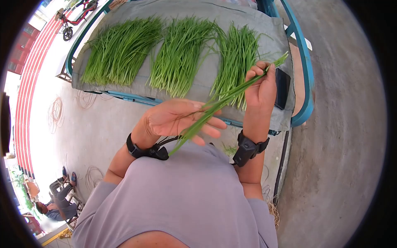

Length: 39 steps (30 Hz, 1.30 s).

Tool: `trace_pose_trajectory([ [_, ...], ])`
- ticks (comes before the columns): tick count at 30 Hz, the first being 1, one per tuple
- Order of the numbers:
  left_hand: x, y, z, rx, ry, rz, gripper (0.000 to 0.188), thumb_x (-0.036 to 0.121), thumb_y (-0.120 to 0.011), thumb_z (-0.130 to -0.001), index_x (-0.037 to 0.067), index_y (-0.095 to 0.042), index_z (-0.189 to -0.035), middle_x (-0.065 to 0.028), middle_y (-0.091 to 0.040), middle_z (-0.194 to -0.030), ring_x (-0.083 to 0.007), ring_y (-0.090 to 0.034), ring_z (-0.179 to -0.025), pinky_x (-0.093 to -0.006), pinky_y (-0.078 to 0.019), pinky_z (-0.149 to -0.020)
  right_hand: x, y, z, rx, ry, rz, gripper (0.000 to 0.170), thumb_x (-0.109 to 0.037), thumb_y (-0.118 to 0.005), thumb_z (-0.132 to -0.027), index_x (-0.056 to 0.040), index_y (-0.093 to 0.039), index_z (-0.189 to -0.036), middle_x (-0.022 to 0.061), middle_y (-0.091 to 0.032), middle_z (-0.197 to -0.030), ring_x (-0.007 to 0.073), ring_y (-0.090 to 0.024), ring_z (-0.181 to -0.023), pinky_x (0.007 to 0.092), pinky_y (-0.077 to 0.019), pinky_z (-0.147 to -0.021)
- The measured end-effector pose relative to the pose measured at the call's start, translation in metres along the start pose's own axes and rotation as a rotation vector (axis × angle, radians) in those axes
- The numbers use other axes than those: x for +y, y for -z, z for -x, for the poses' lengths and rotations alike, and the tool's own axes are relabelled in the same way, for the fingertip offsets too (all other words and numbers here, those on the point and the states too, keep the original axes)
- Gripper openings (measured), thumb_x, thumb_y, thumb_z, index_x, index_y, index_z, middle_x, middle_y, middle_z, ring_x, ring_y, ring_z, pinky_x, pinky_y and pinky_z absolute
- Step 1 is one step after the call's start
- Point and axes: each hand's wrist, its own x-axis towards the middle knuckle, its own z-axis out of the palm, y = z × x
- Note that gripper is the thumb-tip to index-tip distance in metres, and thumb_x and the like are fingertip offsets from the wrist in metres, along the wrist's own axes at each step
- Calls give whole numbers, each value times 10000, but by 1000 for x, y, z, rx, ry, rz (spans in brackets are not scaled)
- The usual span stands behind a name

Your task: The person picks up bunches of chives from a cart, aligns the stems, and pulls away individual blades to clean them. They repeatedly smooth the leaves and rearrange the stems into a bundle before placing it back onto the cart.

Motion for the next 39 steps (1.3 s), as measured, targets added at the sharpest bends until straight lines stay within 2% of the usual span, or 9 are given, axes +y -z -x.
trace_pose_trajectory([
  [4,10,42,-4,-292,159,135,461,241,-363,-1009,-68,-376,-1351,-242,-550,-1213,-280,-575,-1089,-354,-522,-848,-16,12,4,-102,26,58,218,-263,-368,-1025,-73,-464,-976,23,-499,-818,87,-453,-631,214,-389,-510],
  [6,9,36,0,-48,86,-419,460,257,-390,-1005,-55,-411,-1342,-207,-576,-1190,-242,-563,-1094,-329,-484,-881,-26,7,12,-104,76,223,229,-271,-373,-1023,-81,-478,-950,19,-489,-789,79,-441,-592,196,-349,-463],
  [8,-7,-26,11,628,-246,-1526,459,267,-413,-999,-45,-437,-1334,-180,-581,-1192,-221,-538,-1120,-321,-435,-931,-30,-17,29,-23,151,476,261,-298,-384,-1018,-91,-498,-908,16,-478,-759,72,-433,-552,182,-310,-425],
  [13,1,-33,0,546,-557,-1045,488,308,-398,-1007,-23,-402,-1366,-179,-564,-1235,-255,-506,-1177,-371,-363,-1025,1,-27,68,-494,33,1383,333,-330,-392,-996,-74,-513,-820,-1,-480,-645,75,-430,-470,230,-317,-406],
  [18,-5,-26,-27,460,-734,-546,346,301,-367,-1022,18,-503,-1169,-66,-580,-939,-185,-542,-873,-309,-434,-828,36,-31,87,-546,-772,1245,260,-293,-472,-959,-59,-524,-857,3,-505,-644,98,-478,-518,259,-397,-486],
  [21,-1,2,-17,333,-774,-345,272,285,-373,-1023,56,-513,-975,22,-435,-709,-101,-421,-627,-242,-399,-620,36,-9,91,-525,-639,1088,224,-269,-509,-941,-50,-552,-920,12,-534,-651,101,-518,-553,264,-433,-534],
  [27,-1,-13,2,528,-892,-393,270,301,-403,-1015,75,-486,-893,44,-336,-651,-71,-305,-547,-220,-291,-504,11,16,79,33,329,2031,266,-143,-599,-837,-117,-596,-1102,70,-591,-903,230,-612,-766,345,-491,-646],
  [36,-18,-12,4,621,-822,-439,283,308,-403,-1016,54,-501,-938,47,-338,-665,-59,-304,-556,-211,-284,-506,29,42,53,-235,333,2048,234,-99,-640,-801,-142,-663,-1029,103,-584,-963,297,-602,-850,377,-495,-695],
  [39,-19,-10,8,648,-821,-434,289,317,-413,-1012,50,-503,-947,46,-343,-664,-62,-310,-558,-212,-287,-509,28,47,40,-206,597,1875,180,-65,-652,-802,-91,-676,-979,103,-603,-938,268,-609,-816,329,-493,-692],
])
